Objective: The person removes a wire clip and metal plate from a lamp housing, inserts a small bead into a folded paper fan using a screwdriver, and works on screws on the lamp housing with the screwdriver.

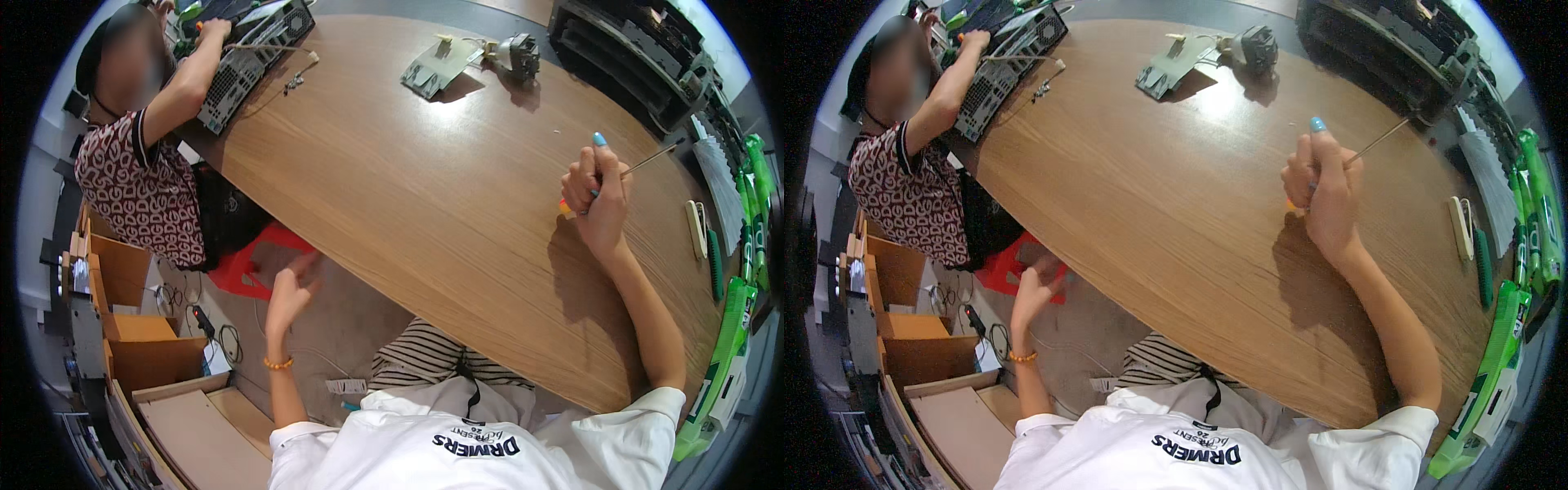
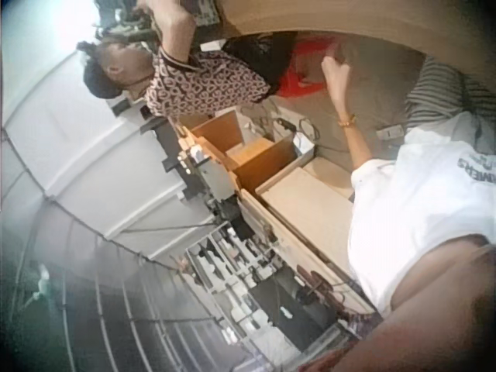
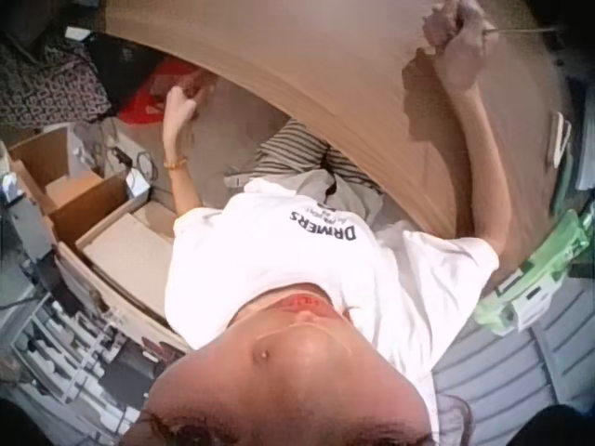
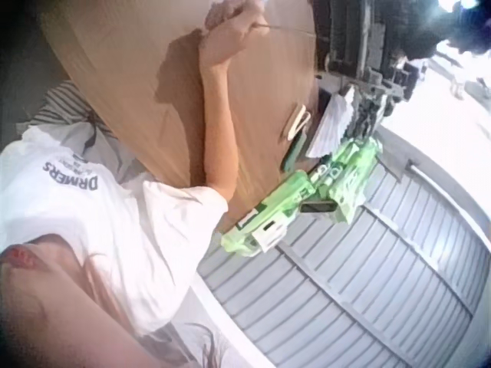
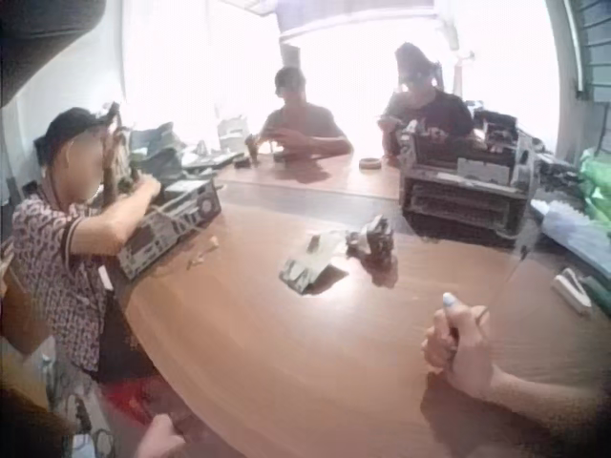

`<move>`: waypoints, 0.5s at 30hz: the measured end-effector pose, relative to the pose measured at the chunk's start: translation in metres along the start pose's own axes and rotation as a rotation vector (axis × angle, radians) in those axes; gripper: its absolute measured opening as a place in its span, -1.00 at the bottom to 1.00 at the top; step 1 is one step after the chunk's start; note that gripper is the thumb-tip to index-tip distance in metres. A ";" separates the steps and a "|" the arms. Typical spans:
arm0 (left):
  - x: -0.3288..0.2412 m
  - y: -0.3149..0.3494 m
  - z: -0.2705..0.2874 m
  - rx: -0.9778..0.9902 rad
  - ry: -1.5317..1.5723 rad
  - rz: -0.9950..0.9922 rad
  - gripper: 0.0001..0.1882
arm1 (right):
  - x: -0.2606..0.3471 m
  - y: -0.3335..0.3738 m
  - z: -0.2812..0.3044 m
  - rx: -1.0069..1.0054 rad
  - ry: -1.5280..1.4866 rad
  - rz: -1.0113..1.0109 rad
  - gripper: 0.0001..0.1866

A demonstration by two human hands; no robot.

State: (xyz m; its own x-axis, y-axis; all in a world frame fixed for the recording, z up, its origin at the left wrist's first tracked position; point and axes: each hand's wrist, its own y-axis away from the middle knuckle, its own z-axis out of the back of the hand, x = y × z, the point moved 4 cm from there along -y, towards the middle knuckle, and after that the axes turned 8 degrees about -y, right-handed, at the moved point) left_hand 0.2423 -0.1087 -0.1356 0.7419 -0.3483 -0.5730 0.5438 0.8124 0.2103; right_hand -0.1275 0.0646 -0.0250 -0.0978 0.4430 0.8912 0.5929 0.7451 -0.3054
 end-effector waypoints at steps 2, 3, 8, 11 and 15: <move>-0.024 0.011 0.019 0.176 -0.129 0.016 -0.45 | 0.000 0.000 0.000 -0.002 -0.005 -0.002 -0.49; -0.039 0.020 0.026 0.379 -0.202 -0.226 -0.46 | 0.000 -0.001 -0.002 -0.001 -0.023 -0.008 -0.48; -0.132 0.023 0.077 0.633 0.128 -0.903 -0.56 | -0.006 -0.004 -0.002 -0.019 -0.026 -0.049 -0.48; -0.171 -0.030 0.088 0.472 0.190 -0.977 -0.74 | -0.014 -0.007 0.002 -0.019 -0.023 -0.064 -0.48; -0.214 -0.115 0.089 -0.057 -0.050 -0.725 -0.62 | 0.005 -0.002 -0.007 -0.014 0.003 -0.003 -0.46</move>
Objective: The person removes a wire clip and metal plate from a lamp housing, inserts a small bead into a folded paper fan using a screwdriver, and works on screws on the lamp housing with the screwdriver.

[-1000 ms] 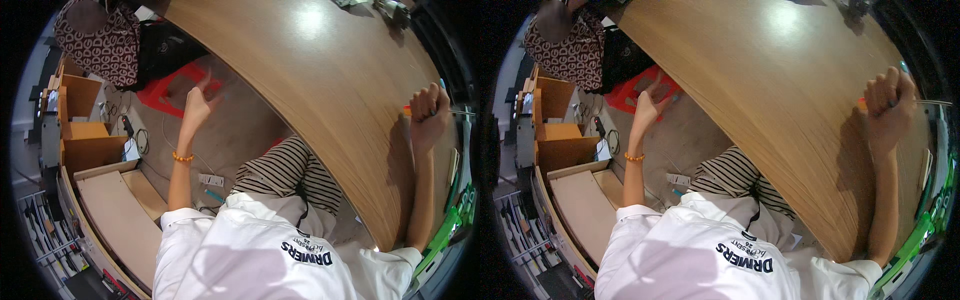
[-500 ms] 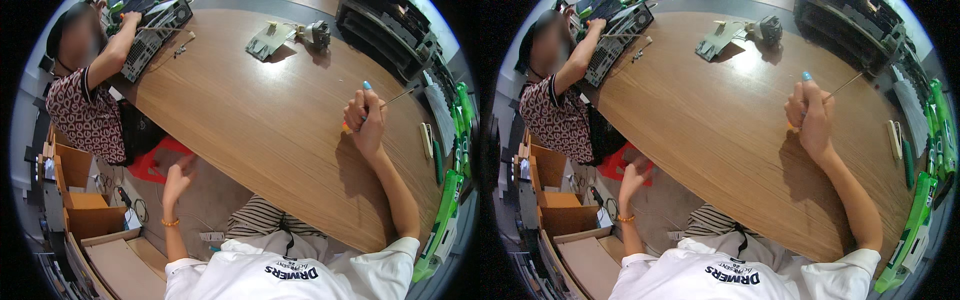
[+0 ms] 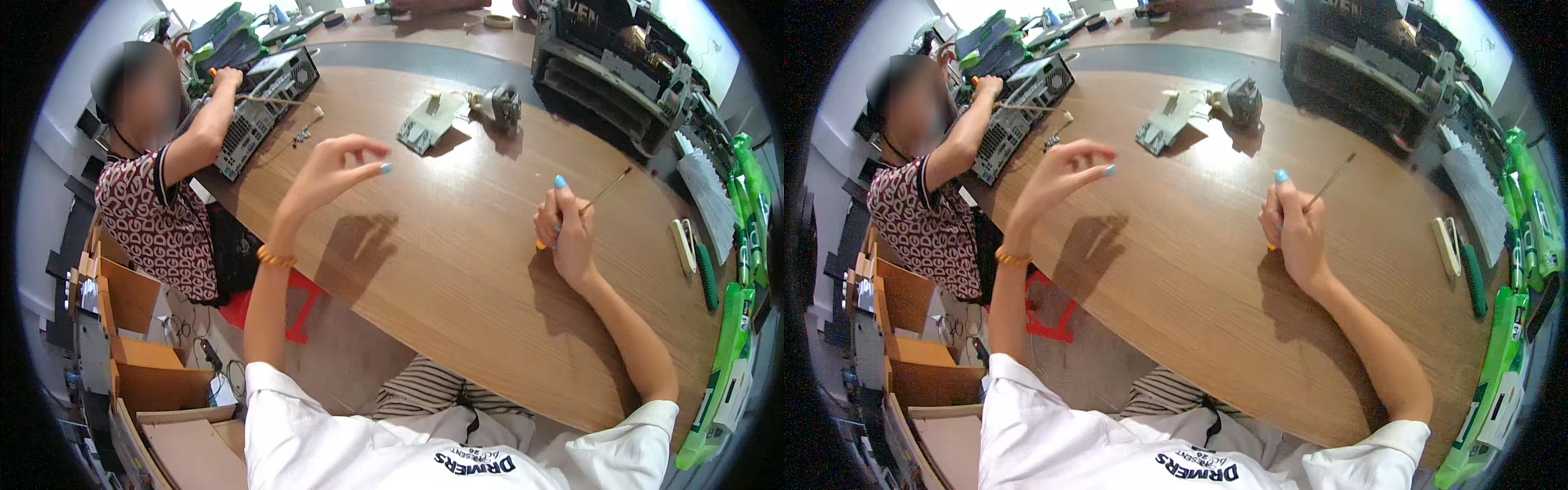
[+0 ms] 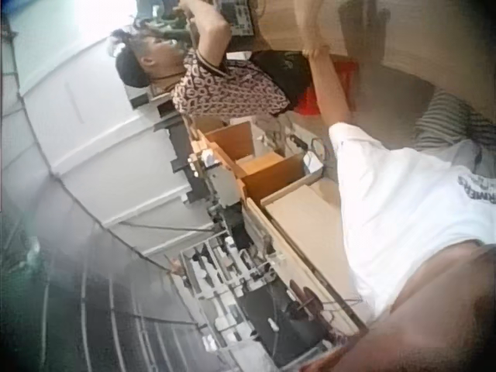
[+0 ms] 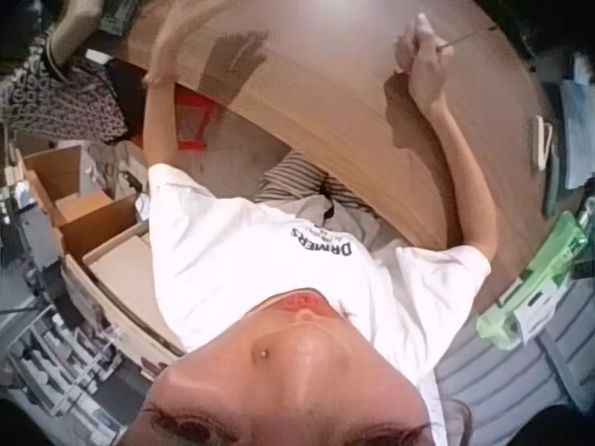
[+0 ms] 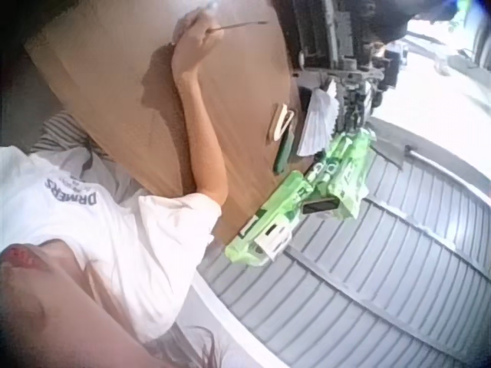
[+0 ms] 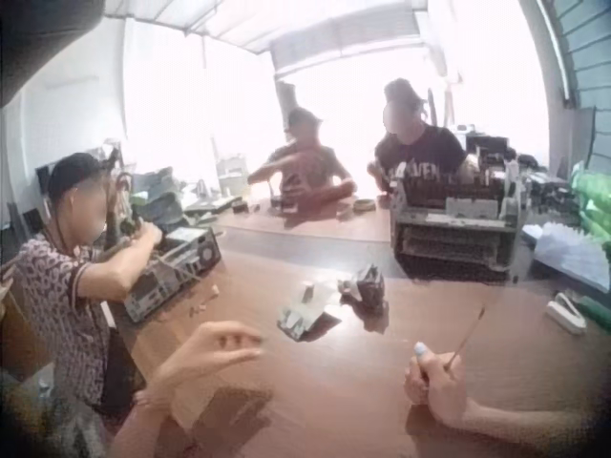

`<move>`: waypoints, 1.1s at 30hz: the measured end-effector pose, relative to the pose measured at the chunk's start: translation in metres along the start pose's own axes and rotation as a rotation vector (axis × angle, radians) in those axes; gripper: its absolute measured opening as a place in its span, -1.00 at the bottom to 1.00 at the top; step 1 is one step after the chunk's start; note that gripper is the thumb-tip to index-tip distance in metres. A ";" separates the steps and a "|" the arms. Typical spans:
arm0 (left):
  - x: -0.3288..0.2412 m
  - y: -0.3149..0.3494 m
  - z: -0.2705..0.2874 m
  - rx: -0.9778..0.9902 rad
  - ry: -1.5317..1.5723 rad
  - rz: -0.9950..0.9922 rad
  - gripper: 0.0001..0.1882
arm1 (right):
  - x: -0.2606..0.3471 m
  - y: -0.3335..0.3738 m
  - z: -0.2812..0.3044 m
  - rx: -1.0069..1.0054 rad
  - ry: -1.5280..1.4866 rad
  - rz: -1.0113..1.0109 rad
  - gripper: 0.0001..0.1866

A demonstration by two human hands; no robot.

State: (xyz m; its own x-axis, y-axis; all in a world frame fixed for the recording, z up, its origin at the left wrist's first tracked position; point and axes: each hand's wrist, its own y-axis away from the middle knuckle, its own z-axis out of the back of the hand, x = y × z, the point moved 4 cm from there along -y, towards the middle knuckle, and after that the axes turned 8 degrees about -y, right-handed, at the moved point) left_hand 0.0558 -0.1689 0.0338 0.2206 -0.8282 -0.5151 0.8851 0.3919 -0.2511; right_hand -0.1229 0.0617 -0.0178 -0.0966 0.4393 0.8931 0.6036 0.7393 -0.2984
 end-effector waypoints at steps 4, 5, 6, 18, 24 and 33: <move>0.053 -0.070 -0.045 -0.220 -0.312 -0.041 -0.24 | -0.013 -0.001 0.003 0.013 0.016 0.005 -0.46; 0.054 -0.081 -0.055 -0.197 -0.326 0.029 -0.11 | -0.014 -0.002 0.006 0.035 0.014 -0.021 -0.45; 0.053 -0.088 -0.065 -0.171 -0.333 0.100 0.02 | -0.013 -0.001 0.007 0.029 0.025 -0.011 -0.45; 0.054 -0.104 -0.088 -0.345 -0.152 -0.018 -0.30 | -0.015 0.004 0.005 0.117 0.115 -0.005 -0.44; 0.047 -0.099 -0.078 -0.351 0.166 -0.211 -0.73 | -0.014 0.000 0.005 0.119 0.053 -0.082 -0.44; 0.026 -0.093 -0.065 -0.274 0.121 -0.285 -0.73 | -0.002 -0.017 0.012 0.012 0.379 -0.321 -0.83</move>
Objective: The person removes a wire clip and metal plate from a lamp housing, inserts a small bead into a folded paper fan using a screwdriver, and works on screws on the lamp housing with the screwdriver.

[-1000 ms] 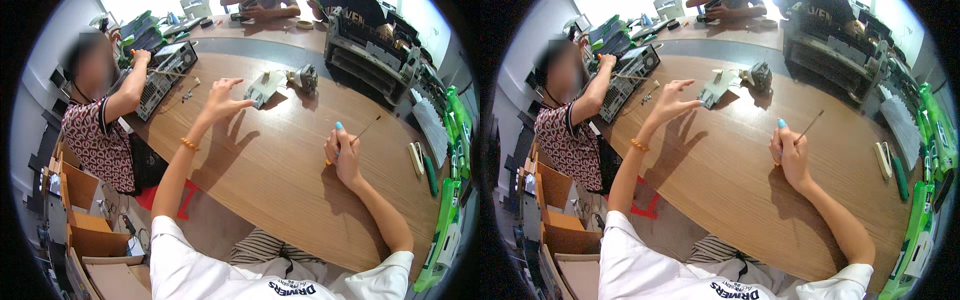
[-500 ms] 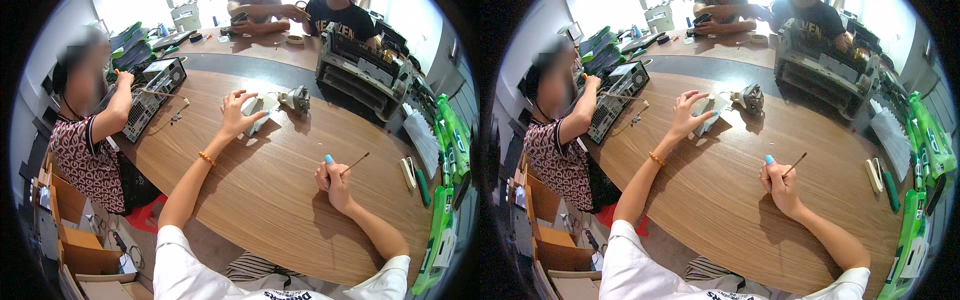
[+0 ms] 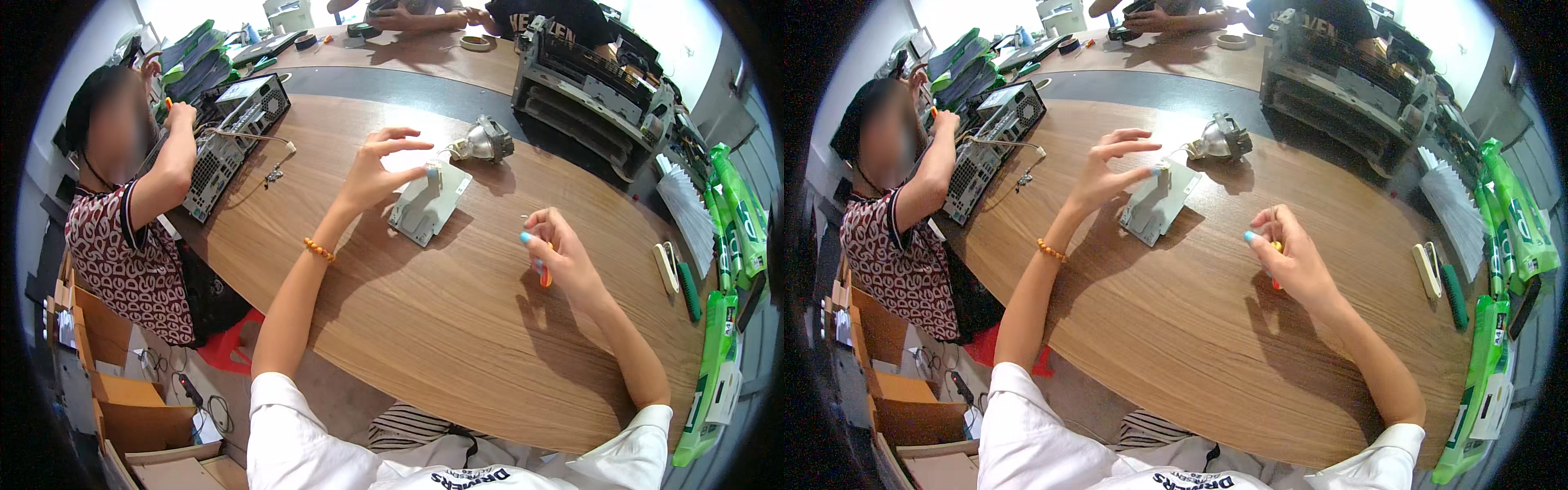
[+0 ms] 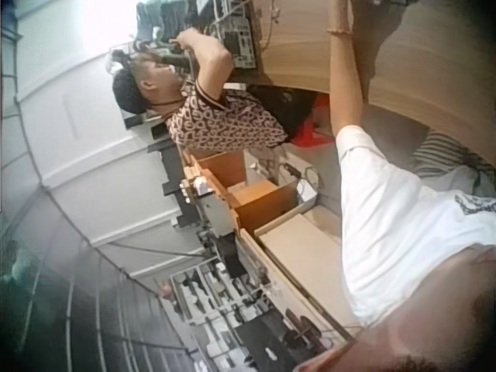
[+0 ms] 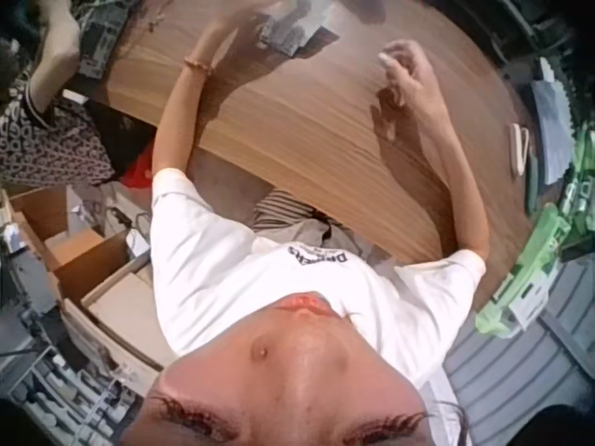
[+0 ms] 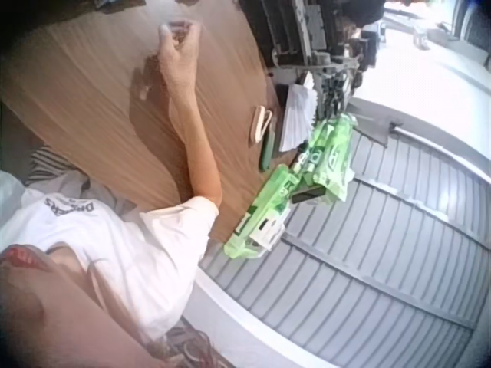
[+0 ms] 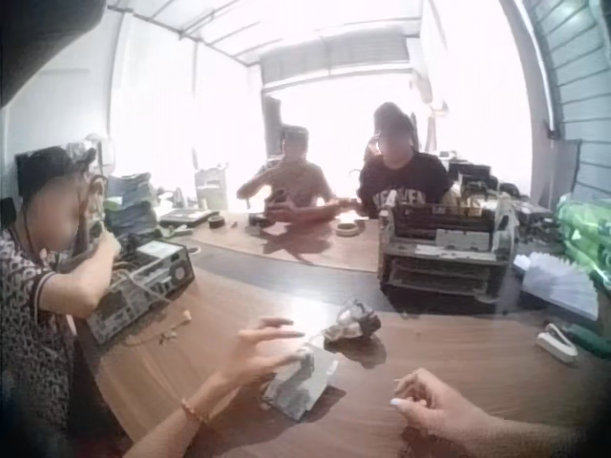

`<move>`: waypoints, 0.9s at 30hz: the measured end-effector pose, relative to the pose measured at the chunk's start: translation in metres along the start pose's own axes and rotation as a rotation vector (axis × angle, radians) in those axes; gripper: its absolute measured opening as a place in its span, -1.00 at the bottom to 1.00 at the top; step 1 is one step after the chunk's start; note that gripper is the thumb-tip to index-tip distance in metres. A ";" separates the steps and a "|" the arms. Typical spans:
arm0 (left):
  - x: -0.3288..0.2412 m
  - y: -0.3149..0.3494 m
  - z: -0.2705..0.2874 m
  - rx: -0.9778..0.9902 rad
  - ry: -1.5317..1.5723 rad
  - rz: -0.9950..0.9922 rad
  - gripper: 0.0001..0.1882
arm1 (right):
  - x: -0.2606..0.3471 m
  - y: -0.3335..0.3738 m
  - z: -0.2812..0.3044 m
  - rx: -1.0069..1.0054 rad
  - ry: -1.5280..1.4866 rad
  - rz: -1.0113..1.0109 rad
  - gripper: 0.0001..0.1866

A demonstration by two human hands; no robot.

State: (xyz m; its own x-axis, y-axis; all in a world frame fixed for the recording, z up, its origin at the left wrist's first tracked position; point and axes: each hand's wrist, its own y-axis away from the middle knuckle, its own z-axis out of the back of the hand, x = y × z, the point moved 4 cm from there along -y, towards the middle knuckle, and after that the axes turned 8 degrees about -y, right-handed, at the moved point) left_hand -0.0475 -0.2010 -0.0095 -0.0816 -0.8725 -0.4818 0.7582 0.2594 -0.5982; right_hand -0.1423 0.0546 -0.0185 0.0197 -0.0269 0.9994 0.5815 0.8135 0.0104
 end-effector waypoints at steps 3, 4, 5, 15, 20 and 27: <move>0.000 0.005 -0.009 -0.005 -0.105 -0.082 -0.72 | -0.009 -0.005 0.007 0.026 0.033 0.047 -0.84; 0.000 0.005 -0.013 -0.030 -0.079 -0.081 -0.73 | -0.009 -0.005 0.008 0.072 0.037 0.054 -0.78; 0.000 0.005 -0.016 -0.031 -0.074 -0.083 -0.73 | -0.008 -0.004 0.009 0.068 0.042 0.054 -0.78; -0.044 0.009 -0.021 -0.169 -0.126 -0.187 -0.88 | 0.062 0.020 0.011 -0.017 0.991 0.605 -0.69; -0.058 0.012 -0.023 -0.199 -0.302 -0.359 -0.90 | 0.096 0.038 0.014 -0.164 0.965 0.718 -0.79; -0.060 0.014 -0.029 -0.193 -0.317 -0.426 -0.90 | 0.094 0.041 0.007 -0.123 0.947 0.738 -0.86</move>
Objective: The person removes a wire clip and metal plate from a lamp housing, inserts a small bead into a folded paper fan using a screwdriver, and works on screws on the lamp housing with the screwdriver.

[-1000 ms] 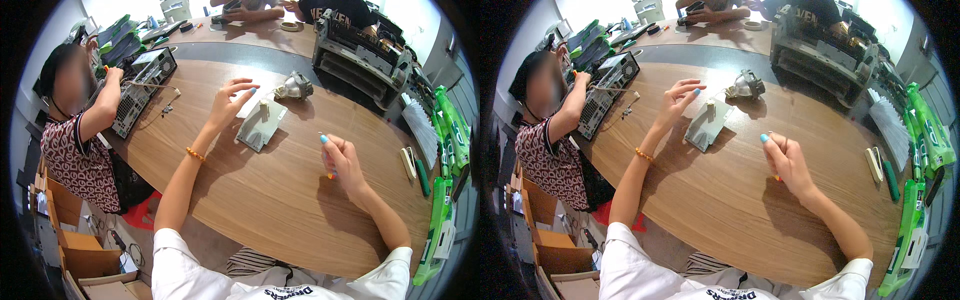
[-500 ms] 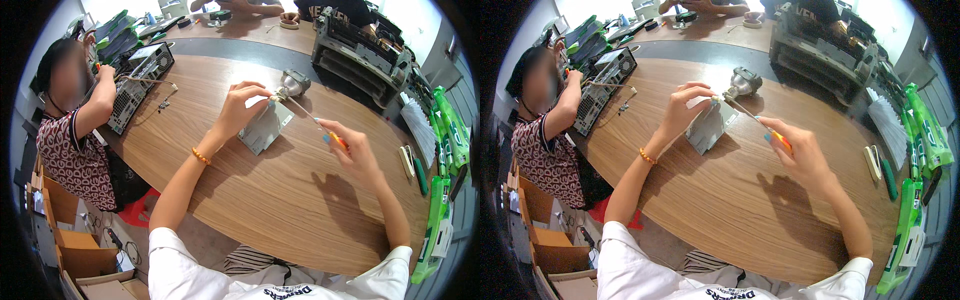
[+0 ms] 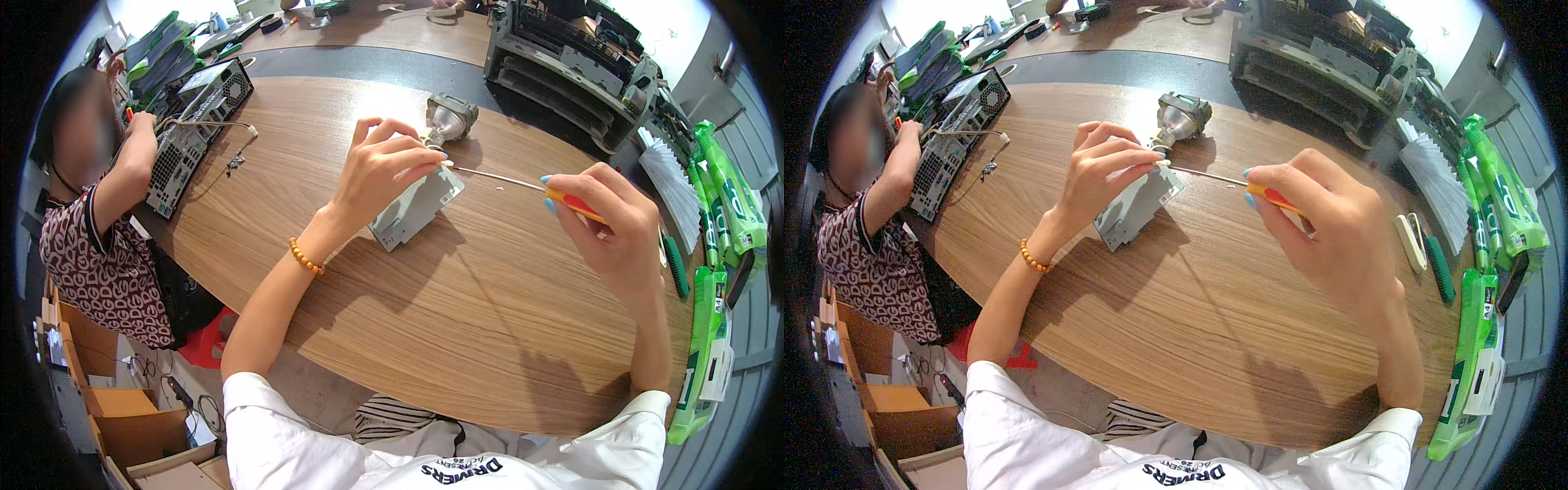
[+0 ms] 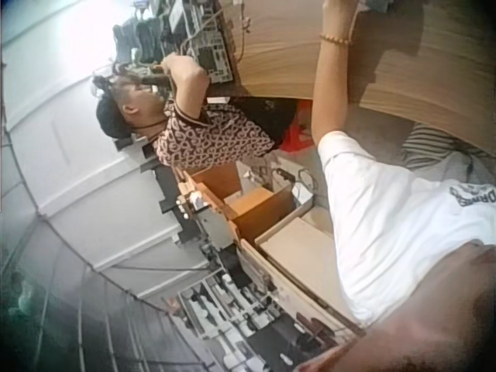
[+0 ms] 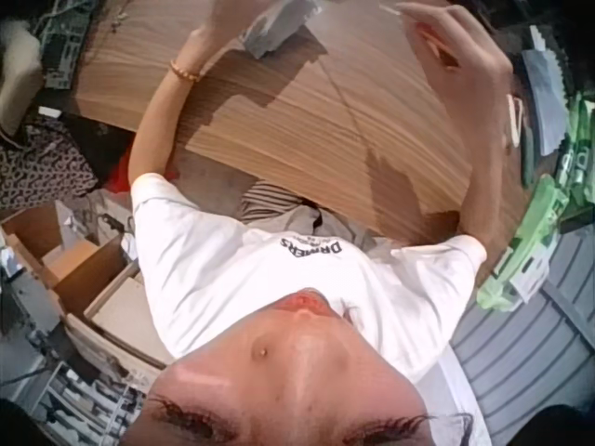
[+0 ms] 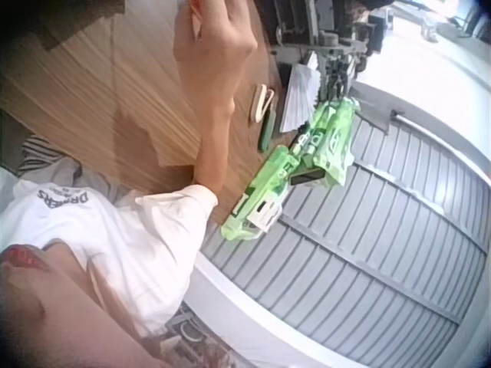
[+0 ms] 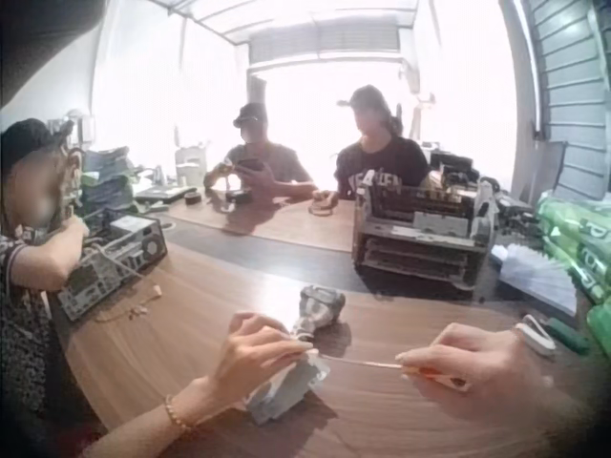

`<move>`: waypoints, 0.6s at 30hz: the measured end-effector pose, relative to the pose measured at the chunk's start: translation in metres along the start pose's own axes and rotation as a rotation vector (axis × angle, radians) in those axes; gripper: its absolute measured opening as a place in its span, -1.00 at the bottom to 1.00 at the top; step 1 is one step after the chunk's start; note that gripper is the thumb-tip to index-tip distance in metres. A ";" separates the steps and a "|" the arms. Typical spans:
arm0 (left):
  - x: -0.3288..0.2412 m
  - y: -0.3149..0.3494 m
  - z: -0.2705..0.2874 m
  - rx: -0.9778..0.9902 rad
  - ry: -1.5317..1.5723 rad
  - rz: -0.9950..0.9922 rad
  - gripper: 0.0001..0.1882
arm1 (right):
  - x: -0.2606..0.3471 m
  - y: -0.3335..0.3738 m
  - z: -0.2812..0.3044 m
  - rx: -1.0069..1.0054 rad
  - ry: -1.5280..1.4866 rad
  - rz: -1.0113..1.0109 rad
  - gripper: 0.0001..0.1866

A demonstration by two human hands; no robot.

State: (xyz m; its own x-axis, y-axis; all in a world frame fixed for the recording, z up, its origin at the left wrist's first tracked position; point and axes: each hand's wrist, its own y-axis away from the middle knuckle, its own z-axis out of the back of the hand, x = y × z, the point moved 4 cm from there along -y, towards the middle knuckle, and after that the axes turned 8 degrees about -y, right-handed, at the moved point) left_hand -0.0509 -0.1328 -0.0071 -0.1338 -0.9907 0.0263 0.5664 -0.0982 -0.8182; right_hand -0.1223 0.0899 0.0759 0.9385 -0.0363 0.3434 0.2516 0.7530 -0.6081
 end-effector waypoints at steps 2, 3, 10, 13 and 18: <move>-0.002 0.000 0.001 0.004 -0.007 -0.017 -0.90 | 0.000 0.000 -0.004 -0.001 -0.011 0.023 -0.86; -0.002 0.001 0.001 0.005 -0.008 -0.017 -0.90 | 0.000 0.000 -0.005 -0.002 -0.021 0.045 -0.86; -0.001 0.001 0.001 0.004 -0.011 -0.013 -0.89 | 0.006 -0.001 -0.001 -0.039 -0.015 0.063 -0.87; 0.000 0.002 0.003 0.014 -0.017 -0.016 -0.89 | 0.005 -0.001 -0.004 0.002 0.000 0.045 -0.85; -0.001 0.002 0.000 0.030 -0.013 -0.023 -0.90 | 0.000 -0.001 -0.006 -0.020 -0.039 0.060 -0.86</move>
State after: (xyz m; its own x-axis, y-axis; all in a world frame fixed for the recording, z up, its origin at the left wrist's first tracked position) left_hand -0.0496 -0.1320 -0.0092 -0.1368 -0.9892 0.0525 0.5874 -0.1237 -0.7998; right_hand -0.1216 0.0858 0.0722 0.9423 0.0339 0.3332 0.2004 0.7400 -0.6420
